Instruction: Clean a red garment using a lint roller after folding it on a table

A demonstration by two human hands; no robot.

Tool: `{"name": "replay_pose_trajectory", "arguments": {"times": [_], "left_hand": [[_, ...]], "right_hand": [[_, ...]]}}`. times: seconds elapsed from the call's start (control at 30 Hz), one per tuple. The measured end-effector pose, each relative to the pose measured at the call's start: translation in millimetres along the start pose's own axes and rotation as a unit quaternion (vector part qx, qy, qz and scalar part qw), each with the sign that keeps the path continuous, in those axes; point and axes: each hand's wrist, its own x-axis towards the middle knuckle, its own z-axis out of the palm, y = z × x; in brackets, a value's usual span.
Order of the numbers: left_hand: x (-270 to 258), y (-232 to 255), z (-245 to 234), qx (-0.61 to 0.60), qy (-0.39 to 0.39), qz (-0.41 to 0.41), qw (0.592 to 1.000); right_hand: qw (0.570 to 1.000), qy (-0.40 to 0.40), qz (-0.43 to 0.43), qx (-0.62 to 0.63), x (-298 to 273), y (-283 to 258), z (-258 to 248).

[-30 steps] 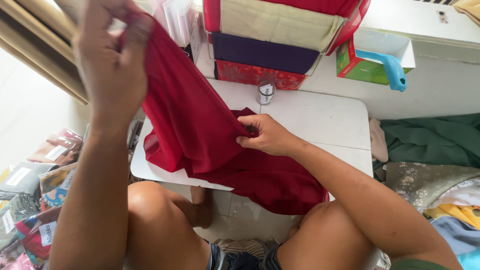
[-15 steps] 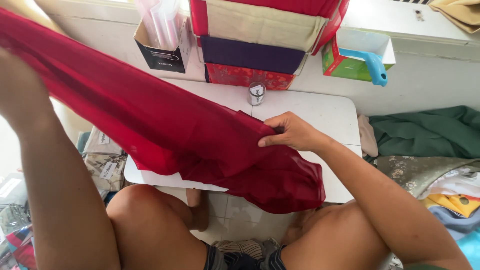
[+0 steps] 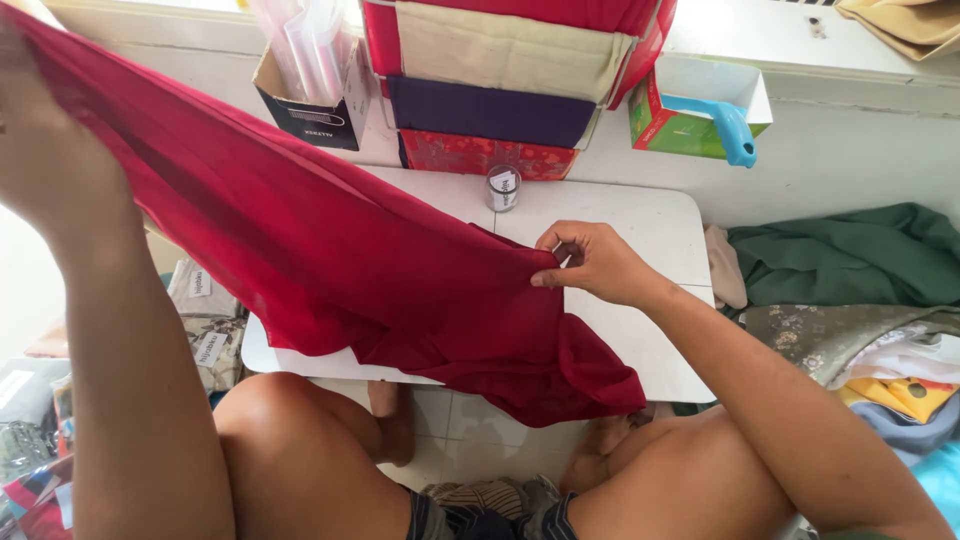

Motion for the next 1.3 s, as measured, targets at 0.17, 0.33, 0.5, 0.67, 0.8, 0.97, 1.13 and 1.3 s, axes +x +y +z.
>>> {"name": "replay_pose_trajectory", "arguments": {"times": [0.17,0.33,0.5,0.67,0.8,0.97,1.13,1.3], "left_hand": [[-34.7,28.3,1.5,0.131,-0.255,0.305,0.908],[-102.6,67.5,45.7,0.047,-0.517,0.278,0.808],[-124.8,57.0,66.5,0.093,-0.614,0.312,0.719],[-119.4,53.7,63.1,0.096,-0.586,0.325,0.736],[-106.6,55.7,53.3,0.095,-0.549,0.301,0.774],[-103.2,50.9,52.5,0.097,-0.546,0.3,0.776],[-108.1,49.8,56.2,0.104,-0.556,0.31,0.764],[-108.1,51.3,55.9,0.096,-0.549,0.306,0.772]], "right_hand": [[0.982,-0.03,0.155,-0.1,0.4,-39.9,6.9],[0.981,-0.094,0.07,-0.157,13.6,-38.5,26.2],[0.964,0.099,-0.235,-0.07,24.7,-53.7,51.8],[0.963,0.052,-0.266,0.001,34.6,-49.5,50.9],[0.97,-0.063,-0.182,0.151,35.6,-46.9,41.5],[0.964,-0.091,-0.128,0.216,38.5,-48.7,48.6],[0.967,-0.089,-0.168,0.168,38.0,-44.6,55.7],[0.968,-0.046,-0.184,0.167,39.8,-45.3,52.3]]}}
